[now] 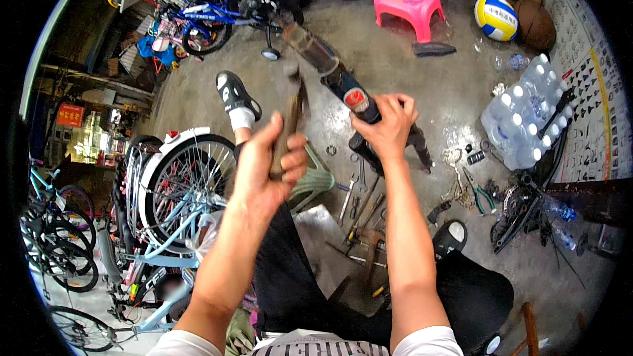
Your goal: The person repairs a bicycle fork by handling small components and tapping parts into place using a hammer before fitting the fork into the head tube of a bicycle frame.
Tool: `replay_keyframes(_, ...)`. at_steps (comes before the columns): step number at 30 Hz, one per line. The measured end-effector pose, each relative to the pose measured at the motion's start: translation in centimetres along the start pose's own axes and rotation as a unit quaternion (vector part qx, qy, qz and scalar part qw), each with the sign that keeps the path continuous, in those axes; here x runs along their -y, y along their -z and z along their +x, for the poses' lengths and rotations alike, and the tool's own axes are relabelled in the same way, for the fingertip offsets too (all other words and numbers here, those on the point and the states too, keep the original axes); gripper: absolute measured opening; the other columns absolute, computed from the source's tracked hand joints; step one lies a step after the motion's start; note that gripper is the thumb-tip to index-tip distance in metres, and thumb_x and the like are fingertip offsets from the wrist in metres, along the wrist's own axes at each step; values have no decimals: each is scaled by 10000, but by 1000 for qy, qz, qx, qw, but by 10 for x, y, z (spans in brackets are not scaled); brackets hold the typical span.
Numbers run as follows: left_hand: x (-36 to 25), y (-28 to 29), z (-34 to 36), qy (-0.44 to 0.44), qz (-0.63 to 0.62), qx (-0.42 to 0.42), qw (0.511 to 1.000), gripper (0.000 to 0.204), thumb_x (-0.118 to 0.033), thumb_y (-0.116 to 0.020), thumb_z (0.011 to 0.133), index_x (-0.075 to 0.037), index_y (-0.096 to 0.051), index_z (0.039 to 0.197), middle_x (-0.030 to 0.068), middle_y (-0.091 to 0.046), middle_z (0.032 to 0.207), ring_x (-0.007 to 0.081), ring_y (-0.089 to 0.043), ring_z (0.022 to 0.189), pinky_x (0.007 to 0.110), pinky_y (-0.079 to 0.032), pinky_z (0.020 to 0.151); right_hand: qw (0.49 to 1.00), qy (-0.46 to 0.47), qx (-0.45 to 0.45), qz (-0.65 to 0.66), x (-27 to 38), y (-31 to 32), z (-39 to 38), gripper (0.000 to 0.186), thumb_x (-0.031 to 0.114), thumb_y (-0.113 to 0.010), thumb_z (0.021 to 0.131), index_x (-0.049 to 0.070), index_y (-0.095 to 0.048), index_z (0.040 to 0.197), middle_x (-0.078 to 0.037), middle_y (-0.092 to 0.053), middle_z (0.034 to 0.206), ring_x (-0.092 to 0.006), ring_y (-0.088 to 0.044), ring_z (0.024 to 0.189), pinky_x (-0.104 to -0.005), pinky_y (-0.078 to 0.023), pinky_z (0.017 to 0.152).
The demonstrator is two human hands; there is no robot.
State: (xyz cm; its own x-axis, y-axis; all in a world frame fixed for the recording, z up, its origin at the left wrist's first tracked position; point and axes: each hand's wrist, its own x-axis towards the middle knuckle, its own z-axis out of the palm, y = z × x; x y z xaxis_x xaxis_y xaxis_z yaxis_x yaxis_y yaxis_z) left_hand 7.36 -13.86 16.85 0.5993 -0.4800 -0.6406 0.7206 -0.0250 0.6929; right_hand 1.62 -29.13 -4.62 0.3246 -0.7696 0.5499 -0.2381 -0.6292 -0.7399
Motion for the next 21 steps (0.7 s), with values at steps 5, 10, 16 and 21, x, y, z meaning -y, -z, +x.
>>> replay_keyframes(5, 17, 26, 16, 137, -92, -50, 985, 163, -318, -496, 1113, -161, -474, 1150, 20, -536, 833, 107, -462, 588, 259, -323, 494, 1000, 2, 4, 7, 8, 0, 1, 482, 311, -915, 617, 88, -753, 1012, -46, -715, 1013, -321, -546, 1117, -472, -425, 1002)
replay_keyframes(10, 23, 2, 8, 67, -35, 22, 997, 268, -373, -488, 1116, -110, -504, 1163, 4, -521, 828, 84, -427, 596, 250, -316, 491, 1000, -2, -1, 2, 3, 1, -1, 461, 306, -912, 617, 85, -740, 985, -49, -708, 1018, -316, -552, 1115, -466, -419, 1005)
replay_keyframes(16, 20, 12, 11, 115, -88, -2, 989, 284, -334, -487, 1117, -54, -514, 1160, -3, -524, 829, 73, -451, 597, 252, -328, 486, 1000, -8, 6, 4, 6, -4, -1, 486, 346, -904, 592, 124, -760, 999, -16, -707, 1024, -304, -556, 1124, -475, -411, 995)
replay_keyframes(21, 39, 17, -3, 76, -52, -10, 996, 260, -355, -498, 1114, -102, -521, 1173, -3, -523, 823, 97, -438, 588, 262, -318, 487, 1000, -3, 5, 4, 7, -7, -3, 467, 341, -903, 612, 111, -756, 991, -20, -716, 1023, -314, -555, 1122, -472, -418, 995)
